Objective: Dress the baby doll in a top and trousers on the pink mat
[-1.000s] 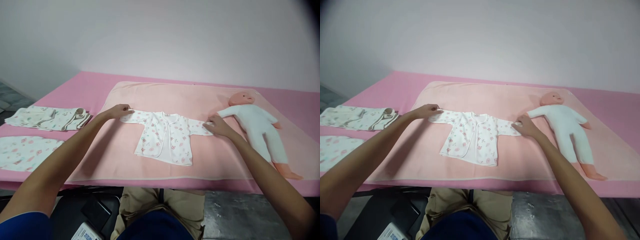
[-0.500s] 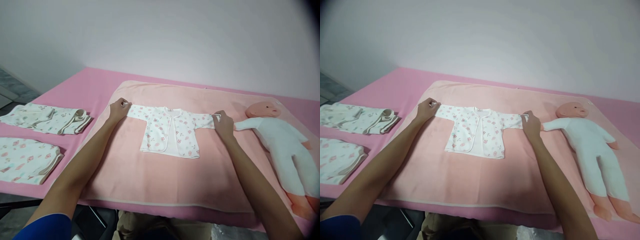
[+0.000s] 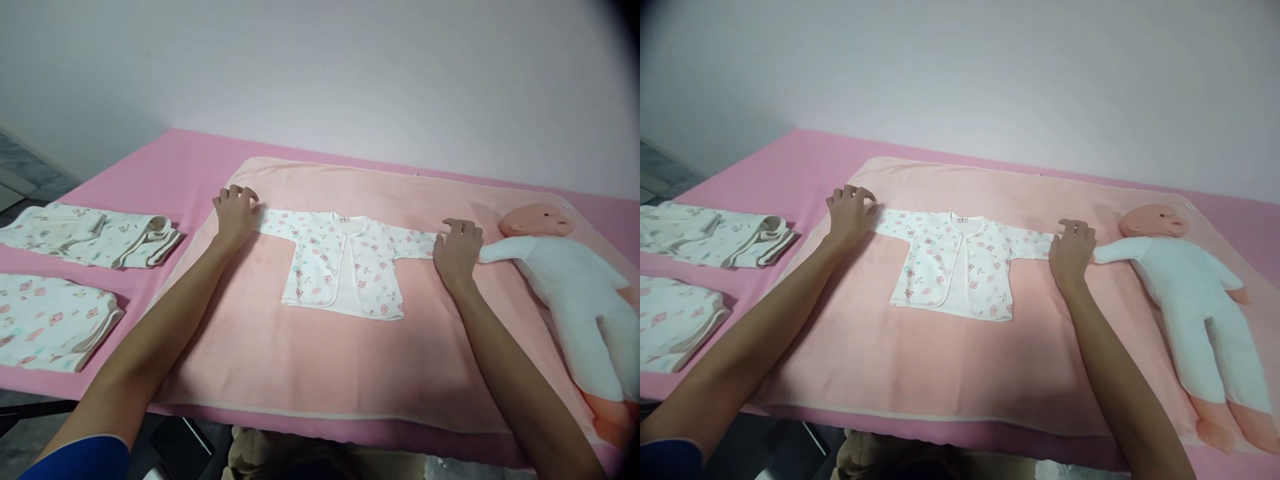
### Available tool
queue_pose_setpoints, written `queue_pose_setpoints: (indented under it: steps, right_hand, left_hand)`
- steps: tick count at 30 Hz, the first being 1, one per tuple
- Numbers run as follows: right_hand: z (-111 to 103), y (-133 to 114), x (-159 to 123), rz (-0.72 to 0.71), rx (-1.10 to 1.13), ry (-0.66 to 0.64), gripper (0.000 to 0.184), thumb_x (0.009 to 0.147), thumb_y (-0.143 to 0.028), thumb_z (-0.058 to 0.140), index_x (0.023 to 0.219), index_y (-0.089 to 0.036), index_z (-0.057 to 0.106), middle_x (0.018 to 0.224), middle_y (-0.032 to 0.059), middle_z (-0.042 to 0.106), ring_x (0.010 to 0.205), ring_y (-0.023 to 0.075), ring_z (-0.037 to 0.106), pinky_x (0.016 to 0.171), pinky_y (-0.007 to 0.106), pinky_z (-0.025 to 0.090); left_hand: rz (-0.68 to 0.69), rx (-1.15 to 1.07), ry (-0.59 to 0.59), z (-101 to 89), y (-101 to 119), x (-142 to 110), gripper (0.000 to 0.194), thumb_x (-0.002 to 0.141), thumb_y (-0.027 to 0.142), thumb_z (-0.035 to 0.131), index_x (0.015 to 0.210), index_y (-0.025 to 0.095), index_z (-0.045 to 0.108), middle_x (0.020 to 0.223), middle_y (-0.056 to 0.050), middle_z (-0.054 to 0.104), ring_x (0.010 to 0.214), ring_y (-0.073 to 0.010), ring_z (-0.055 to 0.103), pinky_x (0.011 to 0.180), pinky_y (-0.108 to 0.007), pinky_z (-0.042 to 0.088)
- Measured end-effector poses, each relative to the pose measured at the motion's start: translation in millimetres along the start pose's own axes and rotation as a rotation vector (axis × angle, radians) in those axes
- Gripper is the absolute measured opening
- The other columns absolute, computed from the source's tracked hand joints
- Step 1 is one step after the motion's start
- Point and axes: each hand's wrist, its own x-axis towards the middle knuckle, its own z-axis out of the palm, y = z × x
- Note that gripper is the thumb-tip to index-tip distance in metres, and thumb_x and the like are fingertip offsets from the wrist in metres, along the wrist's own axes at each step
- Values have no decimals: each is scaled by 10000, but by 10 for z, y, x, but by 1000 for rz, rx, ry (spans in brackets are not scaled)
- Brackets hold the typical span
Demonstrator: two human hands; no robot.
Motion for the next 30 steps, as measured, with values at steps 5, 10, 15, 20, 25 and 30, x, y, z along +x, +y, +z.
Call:
queue_pose_setpoints:
  steps: [5, 10, 15, 20, 25, 30]
  right_hand:
    - [-422, -998, -459, -33, 376, -113, 211, 1073, -397, 543, 1151, -214, 610, 1070, 87, 699, 915, 240, 611, 813, 367, 442]
    - [-402, -1799, -1165, -311, 530, -495, 279, 1054, -420, 657, 868, -232, 570, 819, 9, 657, 823, 198, 599, 757, 332, 421]
    - [-223, -1835, -1309, -344, 552, -404, 285, 1015, -382, 717, 850, -225, 545, 809, 5, 632, 820, 197, 564, 819, 339, 431]
    - [-284, -1878, -1282, -225, 616, -512, 255, 939, -360, 796, 848, -218, 604, 742, -26, 584, 771, 176, 562, 835, 336, 407]
    - [-337, -1947, -1311, -140, 667, -607, 255, 914, -369, 793, 780, -221, 634, 631, -49, 514, 753, 172, 556, 880, 354, 378]
    - [-356, -1933, -1298, -103, 713, -640, 250, 882, -266, 704, 698, -206, 546, 611, -63, 510, 736, 149, 555, 928, 357, 359]
  left_hand:
    - [253, -178, -273, -33, 769, -85, 296, 1042, 485, 547, 1107, 219, 660, 1212, -108, 756, 1120, -302, 678, 990, -429, 491]
    - [271, -69, -701, 238, 1590, -290, 462, 961, 665, 616, 1025, 208, 653, 1108, -107, 796, 996, -297, 728, 816, -386, 515]
    - [253, 122, -593, 408, 1828, -413, 521, 931, 650, 634, 1119, 167, 687, 1312, -186, 749, 1324, -398, 624, 979, -447, 538]
    - [252, 130, -635, 406, 1821, -366, 400, 922, 498, 633, 1113, 158, 724, 1215, -179, 778, 1228, -392, 683, 947, -443, 556]
    - [230, 100, -659, 434, 1797, -292, 331, 903, 445, 622, 1029, 159, 729, 1128, -162, 795, 1073, -361, 737, 875, -423, 557]
    - [170, -89, -754, 381, 1638, -129, 249, 917, 455, 585, 939, 215, 650, 1014, -89, 802, 887, -280, 741, 764, -379, 521]
